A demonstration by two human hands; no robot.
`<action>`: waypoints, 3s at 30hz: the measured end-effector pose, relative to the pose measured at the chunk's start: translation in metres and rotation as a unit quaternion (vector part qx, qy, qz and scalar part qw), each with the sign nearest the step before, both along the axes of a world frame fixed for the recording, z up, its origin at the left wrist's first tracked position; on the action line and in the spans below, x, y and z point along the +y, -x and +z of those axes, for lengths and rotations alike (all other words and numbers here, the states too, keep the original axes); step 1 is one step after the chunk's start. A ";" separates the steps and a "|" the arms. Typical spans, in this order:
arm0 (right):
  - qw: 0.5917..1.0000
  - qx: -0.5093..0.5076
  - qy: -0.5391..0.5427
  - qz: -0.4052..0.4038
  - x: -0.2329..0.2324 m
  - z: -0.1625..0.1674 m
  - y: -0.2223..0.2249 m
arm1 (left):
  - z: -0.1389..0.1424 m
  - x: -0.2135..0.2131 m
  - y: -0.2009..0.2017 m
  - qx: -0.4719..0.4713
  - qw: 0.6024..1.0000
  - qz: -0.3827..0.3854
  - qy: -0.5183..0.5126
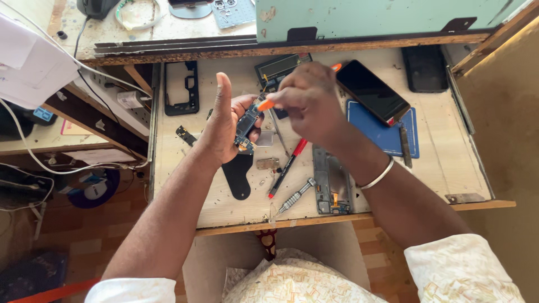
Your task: The person works at a repair bench on a disassembled smartphone motherboard, holding the board in one hand and using an orange pry tool with the other to scrape and work on components on the board. They reposition the board repeatedly and set it down on the bench among other phone parts and tools.
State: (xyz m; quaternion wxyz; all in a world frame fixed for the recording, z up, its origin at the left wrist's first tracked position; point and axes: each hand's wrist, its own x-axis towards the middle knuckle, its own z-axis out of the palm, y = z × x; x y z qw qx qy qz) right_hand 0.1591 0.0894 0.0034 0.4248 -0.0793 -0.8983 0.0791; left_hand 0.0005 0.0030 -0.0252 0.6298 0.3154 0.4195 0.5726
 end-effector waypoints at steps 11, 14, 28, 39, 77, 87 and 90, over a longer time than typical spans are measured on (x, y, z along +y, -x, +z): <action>0.999 0.003 0.035 0.001 -0.004 -0.001 0.002 | 0.002 0.000 0.001 0.011 1.000 -0.004 -0.002; 0.999 0.010 0.035 -0.009 -0.002 -0.002 0.000 | 0.003 0.000 0.000 0.012 1.000 -0.009 0.004; 0.999 0.005 0.021 0.032 -0.003 -0.007 0.002 | 0.001 -0.001 0.004 -0.006 1.000 -0.010 -0.004; 1.000 0.012 0.008 0.022 -0.004 -0.004 0.002 | 0.003 -0.002 0.002 0.029 1.000 -0.010 -0.006; 0.998 0.009 0.020 0.053 -0.010 -0.011 0.002 | 0.002 -0.002 0.002 0.018 0.998 -0.041 -0.037; 0.999 -0.011 0.034 -0.007 0.000 -0.007 -0.005 | 0.001 -0.003 0.001 0.030 0.999 -0.037 -0.003; 0.999 0.001 0.016 0.052 -0.012 -0.012 0.002 | 0.000 -0.003 0.001 0.030 0.999 -0.027 0.012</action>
